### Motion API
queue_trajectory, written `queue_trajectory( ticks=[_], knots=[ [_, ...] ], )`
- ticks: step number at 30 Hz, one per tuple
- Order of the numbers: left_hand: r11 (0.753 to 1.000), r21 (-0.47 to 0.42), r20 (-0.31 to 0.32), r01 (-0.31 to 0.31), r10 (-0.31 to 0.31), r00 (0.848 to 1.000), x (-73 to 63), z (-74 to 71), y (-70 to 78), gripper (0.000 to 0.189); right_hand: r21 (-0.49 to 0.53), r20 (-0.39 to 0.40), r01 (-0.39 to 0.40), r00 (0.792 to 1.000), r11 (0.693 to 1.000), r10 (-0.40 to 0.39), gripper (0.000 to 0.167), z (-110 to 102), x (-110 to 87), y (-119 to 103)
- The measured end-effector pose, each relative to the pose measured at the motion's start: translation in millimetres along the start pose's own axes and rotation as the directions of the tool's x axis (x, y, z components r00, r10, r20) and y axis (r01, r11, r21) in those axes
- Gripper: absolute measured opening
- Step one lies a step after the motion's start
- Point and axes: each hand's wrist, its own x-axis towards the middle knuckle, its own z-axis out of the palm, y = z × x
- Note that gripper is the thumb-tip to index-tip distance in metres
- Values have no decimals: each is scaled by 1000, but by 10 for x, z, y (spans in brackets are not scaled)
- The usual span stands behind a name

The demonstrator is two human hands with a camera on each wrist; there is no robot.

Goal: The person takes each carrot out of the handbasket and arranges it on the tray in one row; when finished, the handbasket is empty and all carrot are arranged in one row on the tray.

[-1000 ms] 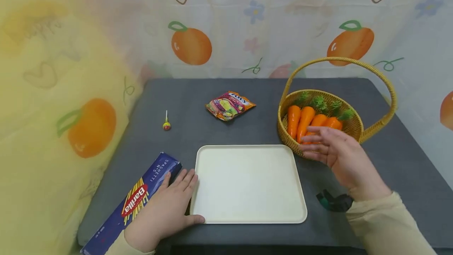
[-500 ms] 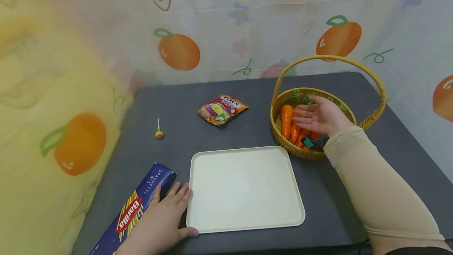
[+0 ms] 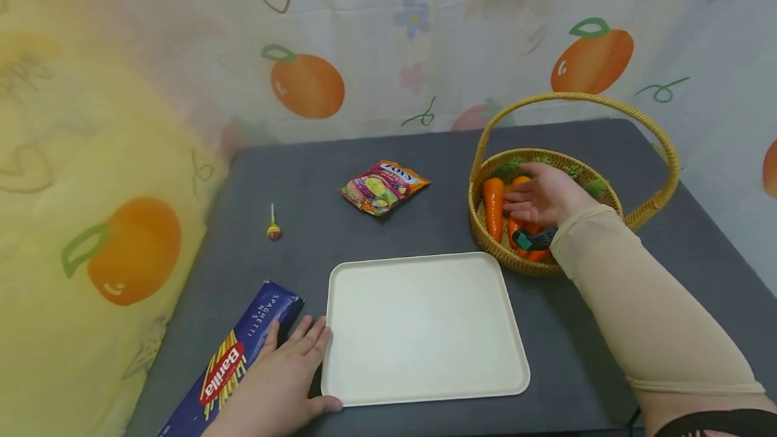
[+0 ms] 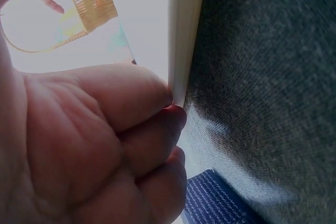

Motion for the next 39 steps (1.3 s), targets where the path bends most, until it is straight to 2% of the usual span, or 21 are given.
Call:
queue_trajectory(
  ticks=[7, 12, 18, 22, 27, 29, 31, 33, 35, 37, 39],
  knots=[
    [1000, 4, -12, -13, 13, 1000, 1, -1, 23, 111, -175, 55, -25, 998, 984, 35, 87, 1, 68, 7],
    [1000, 3, 3, -9, 9, 1000, 10, -8, 35, 110, -203, 46, -38, 998, 979, 48, 87, -5, 178, 90],
    [1000, 2, 39, -3, 3, 999, 24, -1, 34, 111, -137, 118, -77, 989, 988, 94, 77, -49, 300, 143],
    [1000, -9, 54, 7, -6, 999, 33, 0, 30, 111, -83, 137, -56, 988, 995, 67, 70, -56, 342, 156],
    [1000, -17, 58, 14, -13, 998, 27, -6, 29, 110, -58, 143, -12, 990, 998, 20, 45, -27, 342, 144],
    [1000, -19, 59, 17, -16, 998, 27, -6, 33, 110, -25, 161, 34, 987, 999, -29, 53, -28, 298, 129],
    [1000, -18, 62, 21, -20, 998, 27, -9, 38, 110, 17, 191, 89, 977, 996, -91, 68, -36, 216, 116],
    [1000, -15, 63, 24, -23, 998, 28, -13, 42, 110, 68, 244, 147, 956, 987, -160, 78, -50, 112, 116],
    [1000, -11, 60, 24, -23, 998, 28, -18, 44, 110, 104, 317, 209, 920, 972, -232, 76, -59, 7, 138],
    [1000, -8, 56, 25, -25, 998, 28, -23, 41, 110, 135, 409, 271, 861, 953, -303, 66, -66, -87, 187],
    [1000, -3, 52, 25, -25, 998, 28, -32, 37, 111, 172, 510, 324, 778, 930, -366, 54, -62, -157, 261]
  ],
)
